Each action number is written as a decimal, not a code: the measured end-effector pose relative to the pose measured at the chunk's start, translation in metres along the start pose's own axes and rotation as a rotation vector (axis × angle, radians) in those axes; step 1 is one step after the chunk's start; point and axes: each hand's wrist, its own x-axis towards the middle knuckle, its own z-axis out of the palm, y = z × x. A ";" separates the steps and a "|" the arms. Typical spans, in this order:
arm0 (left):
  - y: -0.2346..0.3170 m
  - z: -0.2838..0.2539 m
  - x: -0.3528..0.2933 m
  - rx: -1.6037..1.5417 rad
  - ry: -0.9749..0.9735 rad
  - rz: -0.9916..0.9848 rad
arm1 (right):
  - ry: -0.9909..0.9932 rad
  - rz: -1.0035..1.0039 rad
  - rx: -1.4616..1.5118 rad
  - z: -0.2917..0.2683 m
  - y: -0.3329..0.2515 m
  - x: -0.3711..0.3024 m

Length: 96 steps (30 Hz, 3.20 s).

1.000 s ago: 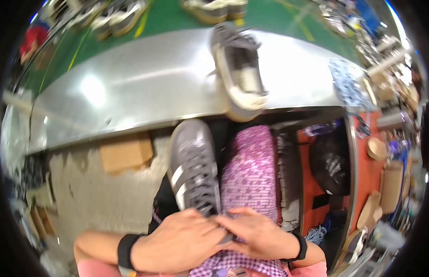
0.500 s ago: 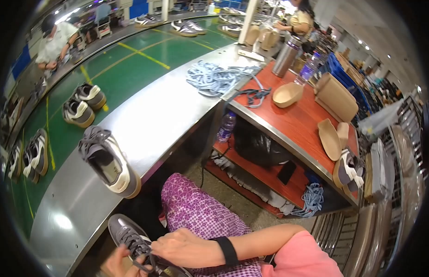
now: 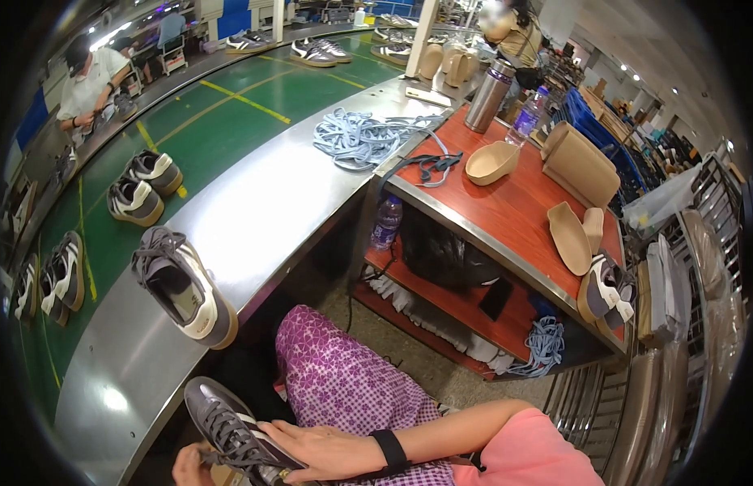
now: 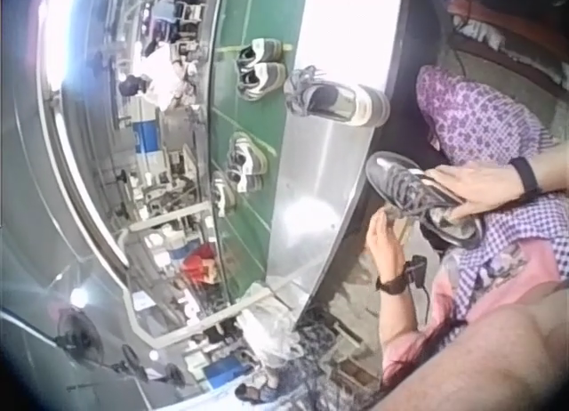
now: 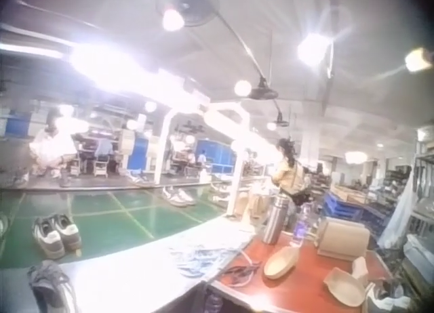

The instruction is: The recorder is lacing gray and white athletic shoes on a factory production line.

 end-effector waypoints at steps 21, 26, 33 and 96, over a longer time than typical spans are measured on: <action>-0.006 -0.029 0.080 0.239 0.429 0.404 | 0.544 -0.150 -0.426 -0.130 -0.022 0.137; -0.015 -0.105 0.150 0.289 0.468 0.464 | 0.342 0.041 -0.433 -0.144 0.011 0.213; 0.011 -0.038 0.159 0.132 0.413 0.434 | 0.418 0.093 -0.422 -0.139 0.029 0.227; 0.037 -0.004 0.082 1.083 0.216 0.838 | 0.489 0.106 -0.222 -0.110 -0.003 0.210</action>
